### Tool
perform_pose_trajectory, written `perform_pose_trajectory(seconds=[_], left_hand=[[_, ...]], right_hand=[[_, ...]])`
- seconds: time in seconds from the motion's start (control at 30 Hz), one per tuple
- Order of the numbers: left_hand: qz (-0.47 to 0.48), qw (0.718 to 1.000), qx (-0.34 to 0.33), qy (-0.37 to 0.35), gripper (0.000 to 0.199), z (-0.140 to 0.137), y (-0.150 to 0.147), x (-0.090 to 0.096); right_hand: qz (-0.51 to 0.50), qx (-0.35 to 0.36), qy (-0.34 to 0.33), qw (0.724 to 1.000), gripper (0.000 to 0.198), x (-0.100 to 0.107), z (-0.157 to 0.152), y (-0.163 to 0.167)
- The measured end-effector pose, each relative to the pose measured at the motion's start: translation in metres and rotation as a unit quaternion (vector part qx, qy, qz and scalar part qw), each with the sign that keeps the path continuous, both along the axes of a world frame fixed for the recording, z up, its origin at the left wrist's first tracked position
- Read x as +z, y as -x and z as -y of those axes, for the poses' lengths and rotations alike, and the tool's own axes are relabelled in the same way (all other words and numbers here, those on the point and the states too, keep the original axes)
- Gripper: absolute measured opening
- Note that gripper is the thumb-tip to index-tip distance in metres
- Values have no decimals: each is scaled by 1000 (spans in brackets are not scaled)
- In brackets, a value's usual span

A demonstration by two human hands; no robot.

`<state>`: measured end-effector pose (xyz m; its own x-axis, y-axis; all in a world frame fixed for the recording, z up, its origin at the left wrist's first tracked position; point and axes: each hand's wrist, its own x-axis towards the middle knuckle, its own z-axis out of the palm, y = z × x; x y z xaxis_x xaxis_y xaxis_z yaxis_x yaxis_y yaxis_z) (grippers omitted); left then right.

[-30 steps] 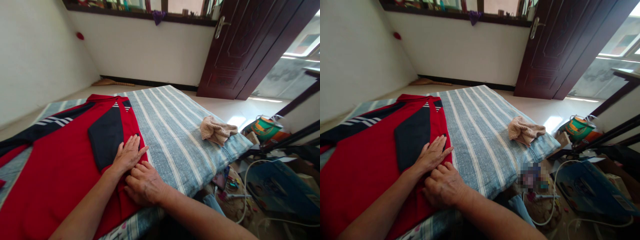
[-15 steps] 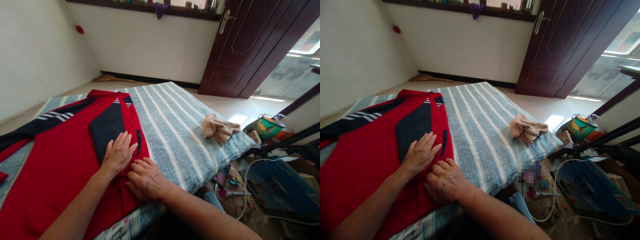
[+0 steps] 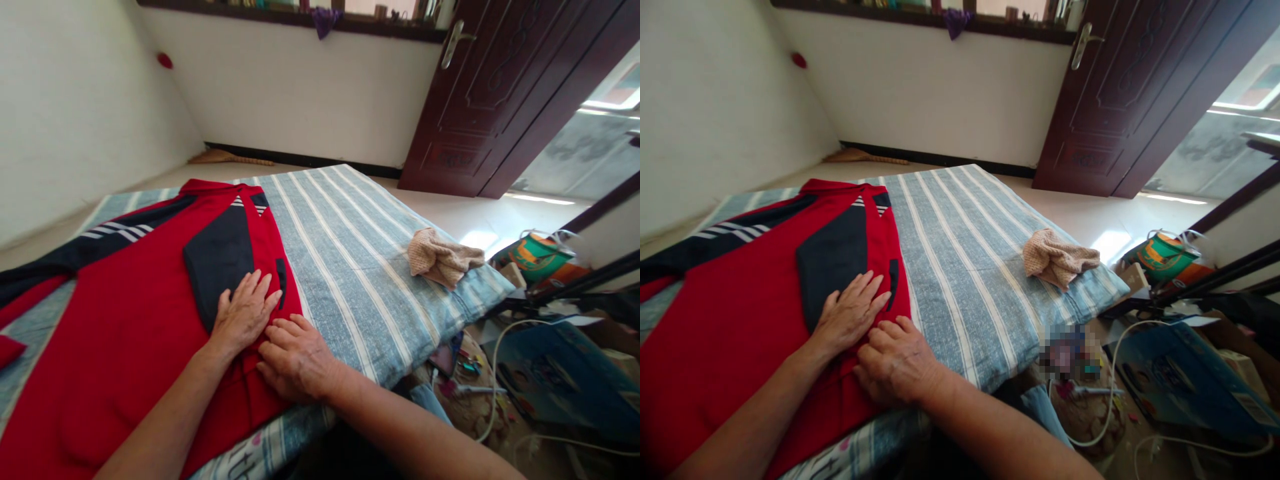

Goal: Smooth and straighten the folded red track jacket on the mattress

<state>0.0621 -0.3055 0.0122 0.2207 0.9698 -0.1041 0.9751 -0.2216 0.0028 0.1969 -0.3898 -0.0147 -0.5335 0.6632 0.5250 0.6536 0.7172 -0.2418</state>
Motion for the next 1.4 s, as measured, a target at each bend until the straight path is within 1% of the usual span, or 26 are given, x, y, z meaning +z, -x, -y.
perform_pose_trajectory(seconds=[0.2, 0.33, 0.5, 0.53, 0.67, 0.73, 0.87, 1.03, 1.23, 1.4], left_hand=[[7, 1000, 5, -8, 53, 0, -1, -5], [26, 999, 8, -18, 55, 1, 2, -1], [1, 996, 13, -87, 57, 13, 14, 3], [-7, 996, 14, -88, 57, 16, 16, 2], [-22, 999, 31, -39, 58, 24, 16, -4], [-19, 999, 42, -25, 57, 25, 14, -4], [10, 999, 41, -22, 55, 27, 17, -1], [52, 996, 48, -56, 56, 38, 30, 1], [31, 998, 52, -9, 59, 52, 34, -1], [37, 997, 63, 5, 59, 52, 33, 0]], right_hand=[[-4, -6, 6, 1000, 23, 1, 2, 1], [-5, -2, 7, 1000, 18, 1, 2, 1], [-11, 0, 5, 1000, 18, 1, 3, 1], [-13, -1, 6, 1000, 18, 1, 4, 1], [-21, -3, 8, 1000, 20, 0, 5, 2], [-29, -1, 9, 1000, 19, -1, 6, 2], [-57, -5, 8, 998, 14, -5, 9, 5], [-81, -4, 13, 997, 11, -8, 13, 7], [-94, -6, 11, 995, 10, -10, 16, 8], [-98, -8, 4, 995, 9, -7, 17, 9]])
